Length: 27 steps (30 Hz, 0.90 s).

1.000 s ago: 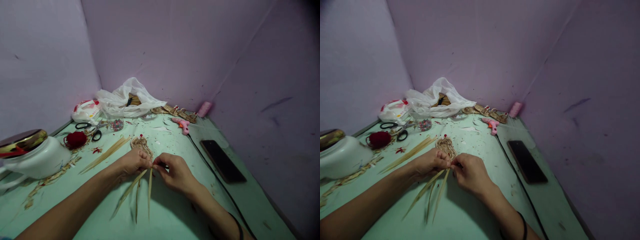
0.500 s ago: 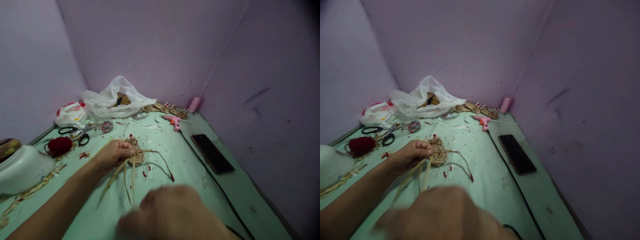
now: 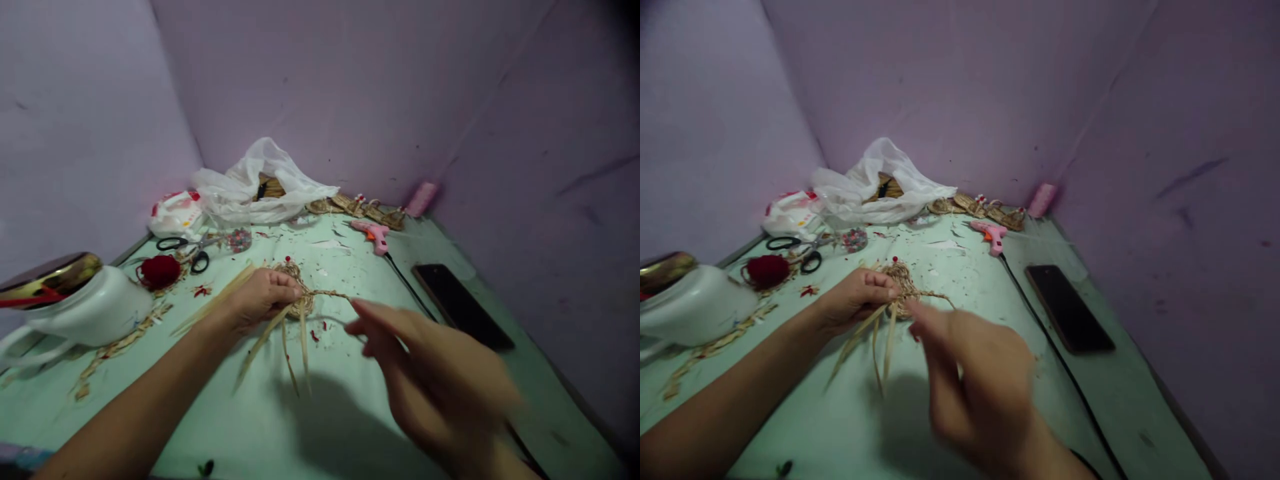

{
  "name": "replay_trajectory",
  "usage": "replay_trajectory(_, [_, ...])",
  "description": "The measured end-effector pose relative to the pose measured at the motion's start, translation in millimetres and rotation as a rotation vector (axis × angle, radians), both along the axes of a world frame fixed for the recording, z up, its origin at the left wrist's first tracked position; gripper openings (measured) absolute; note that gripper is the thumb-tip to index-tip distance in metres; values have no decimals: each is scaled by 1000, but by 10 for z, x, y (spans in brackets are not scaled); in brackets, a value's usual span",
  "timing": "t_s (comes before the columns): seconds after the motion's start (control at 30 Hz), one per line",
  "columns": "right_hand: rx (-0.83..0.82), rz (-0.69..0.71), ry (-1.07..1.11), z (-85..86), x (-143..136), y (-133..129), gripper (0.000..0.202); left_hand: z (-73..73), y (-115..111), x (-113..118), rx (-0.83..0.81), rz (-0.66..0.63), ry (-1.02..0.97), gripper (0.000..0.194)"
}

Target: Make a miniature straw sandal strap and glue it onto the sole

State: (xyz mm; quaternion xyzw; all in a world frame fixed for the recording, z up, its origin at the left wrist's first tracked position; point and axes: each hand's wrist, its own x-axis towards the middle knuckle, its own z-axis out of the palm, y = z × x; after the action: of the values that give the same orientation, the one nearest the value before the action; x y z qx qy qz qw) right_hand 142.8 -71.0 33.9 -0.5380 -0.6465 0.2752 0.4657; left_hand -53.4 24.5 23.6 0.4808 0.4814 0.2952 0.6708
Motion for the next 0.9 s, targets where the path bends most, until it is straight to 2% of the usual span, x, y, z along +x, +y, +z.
replay_trajectory(0.03, [-36, 10, 33, 46, -81, 141, 12, -12, -8, 22, 1, 20, -22, 17])
replay_trajectory(0.13, [-558, 215, 455, -44, -275, 490, 27, -92, -53, 113, 24, 97, -83, 18])
replay_trajectory(0.2, [-638, 263, 576, -182, -339, 593, 25, -167, -98, 180, 29, 129, -104, 19])
replay_trajectory(0.3, [-712, 227, 672, -320, -374, 598, 25, -272, -166, 262, 25, 120, -101, 20])
replay_trajectory(0.5, [-643, 111, 475, -398, -356, 614, 16, -336, -233, 318, 201, 124, 102, 16])
replay_trajectory(0.6, [-560, 91, 426, -443, -347, 647, 18, -313, -231, 315, 310, 105, 273, 16])
replay_trajectory(0.7, [-501, 42, 408, -450, -349, 650, 16, -272, -205, 293, 343, 122, 413, 18])
replay_trajectory(0.9, [-436, -50, 429, -457, -364, 634, 16, -183, -225, 258, 445, 32, 502, 21])
